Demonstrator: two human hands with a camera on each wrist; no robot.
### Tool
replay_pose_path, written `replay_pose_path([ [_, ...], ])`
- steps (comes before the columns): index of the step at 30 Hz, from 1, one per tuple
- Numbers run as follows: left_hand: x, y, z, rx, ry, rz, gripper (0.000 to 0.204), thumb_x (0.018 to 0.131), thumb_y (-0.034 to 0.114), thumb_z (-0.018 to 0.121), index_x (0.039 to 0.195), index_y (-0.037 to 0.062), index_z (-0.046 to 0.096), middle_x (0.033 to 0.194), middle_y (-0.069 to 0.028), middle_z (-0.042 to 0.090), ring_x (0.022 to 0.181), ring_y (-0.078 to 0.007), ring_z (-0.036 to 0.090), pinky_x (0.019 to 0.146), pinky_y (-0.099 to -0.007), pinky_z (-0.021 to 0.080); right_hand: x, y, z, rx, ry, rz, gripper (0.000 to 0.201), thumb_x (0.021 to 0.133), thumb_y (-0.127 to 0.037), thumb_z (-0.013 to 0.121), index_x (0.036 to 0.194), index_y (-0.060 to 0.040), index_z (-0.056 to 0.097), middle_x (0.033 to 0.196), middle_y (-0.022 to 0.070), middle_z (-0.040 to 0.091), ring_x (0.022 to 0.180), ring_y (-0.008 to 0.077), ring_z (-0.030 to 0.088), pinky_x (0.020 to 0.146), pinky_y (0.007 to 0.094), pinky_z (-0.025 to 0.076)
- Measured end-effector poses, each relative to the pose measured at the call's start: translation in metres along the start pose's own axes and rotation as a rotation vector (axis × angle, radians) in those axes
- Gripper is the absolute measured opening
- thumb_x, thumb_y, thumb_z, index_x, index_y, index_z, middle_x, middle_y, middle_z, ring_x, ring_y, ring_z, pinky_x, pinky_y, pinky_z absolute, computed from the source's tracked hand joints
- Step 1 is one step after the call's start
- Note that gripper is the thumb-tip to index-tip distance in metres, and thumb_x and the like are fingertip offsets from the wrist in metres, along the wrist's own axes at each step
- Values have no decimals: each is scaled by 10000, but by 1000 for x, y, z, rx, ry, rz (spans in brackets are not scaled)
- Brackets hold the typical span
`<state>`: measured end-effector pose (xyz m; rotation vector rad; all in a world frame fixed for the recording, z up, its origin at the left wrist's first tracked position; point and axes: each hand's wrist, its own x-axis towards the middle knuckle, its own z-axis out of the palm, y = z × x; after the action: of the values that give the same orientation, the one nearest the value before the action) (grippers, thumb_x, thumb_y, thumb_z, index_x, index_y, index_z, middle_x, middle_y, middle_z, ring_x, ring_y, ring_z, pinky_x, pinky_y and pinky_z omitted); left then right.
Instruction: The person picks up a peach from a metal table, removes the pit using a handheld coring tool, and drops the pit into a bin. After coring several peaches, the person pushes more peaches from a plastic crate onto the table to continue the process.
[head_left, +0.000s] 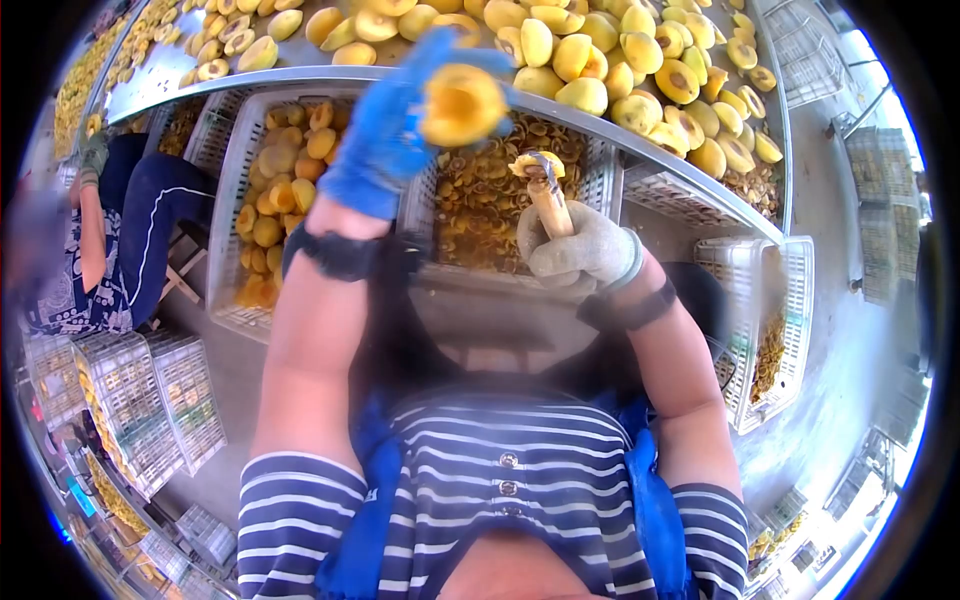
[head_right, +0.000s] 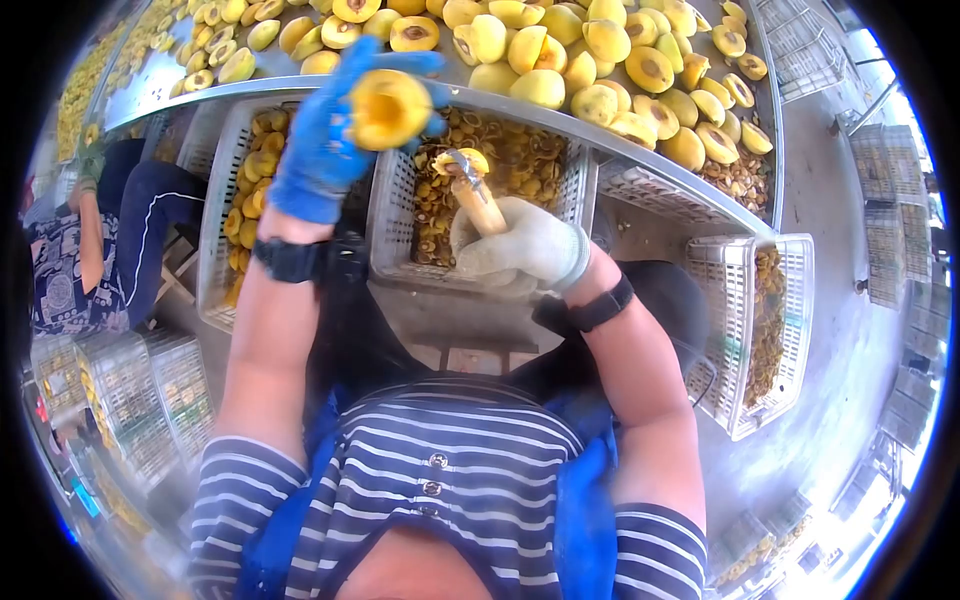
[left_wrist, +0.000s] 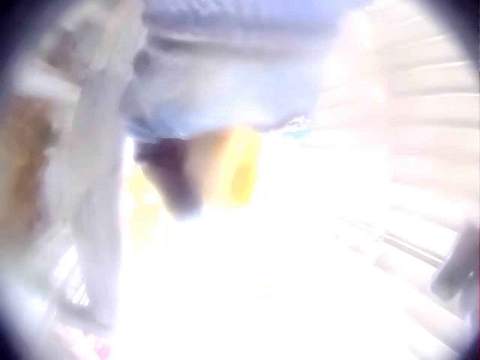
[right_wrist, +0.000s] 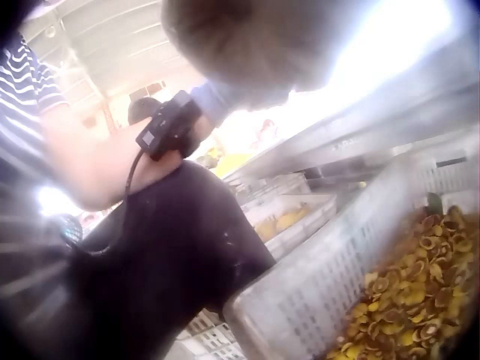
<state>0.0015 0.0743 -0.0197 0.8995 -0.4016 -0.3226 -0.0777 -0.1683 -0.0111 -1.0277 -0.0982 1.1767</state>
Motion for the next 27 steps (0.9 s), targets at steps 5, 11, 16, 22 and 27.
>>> replay_pose_path([
  [5, -46, 74, 25, 1231, 570, -25, 553, 848, 364, 720, 1275, 47, 565, 1241, -161, 613, 1103, -239, 623, 900, -338, 518, -7, 5, 12, -213, 248, -36, 122, 800, -77, 673, 854, -38, 570, 603, -10, 476, 441, 60, 396, 371, 207, 298],
  [11, -37, -5, 83, 1305, -129, -64, 341, 915, 260, 628, 1193, 62, 635, 1117, -116, 681, 952, -248, 676, 840, -349, 527, -8, 10, 16, -705, 393, -40, 176, 818, -132, 669, 949, -39, 599, 686, 56, 635, 493, 149, 577, 431, 294, 434],
  [16, -25, -51, 64, 1435, -219, -22, 199, 899, 232, 568, 938, 64, 667, 866, -119, 676, 807, -312, 658, 744, -395, 523, -15, 31, -7, -1444, 773, -56, 329, 823, -276, 662, 1042, -46, 577, 824, 213, 674, 800, 395, 659, 695, 481, 515],
  [22, -6, -56, 67, 1401, -325, -236, 229, 897, 274, 553, 951, 86, 673, 863, -132, 670, 809, -296, 664, 762, -399, 516, -22, 39, -20, -1434, 838, -10, 170, 887, -251, 576, 897, -83, 554, 745, 182, 662, 726, 389, 652, 639, 483, 508],
  [27, 36, -13, 61, 1503, -103, -130, 230, 898, 267, 608, 1040, 105, 688, 942, -113, 705, 819, -245, 678, 780, -354, 524, -25, 39, -48, -1558, 1008, 131, 137, 865, -189, 560, 942, -96, 624, 782, 173, 689, 735, 371, 679, 664, 468, 534],
])
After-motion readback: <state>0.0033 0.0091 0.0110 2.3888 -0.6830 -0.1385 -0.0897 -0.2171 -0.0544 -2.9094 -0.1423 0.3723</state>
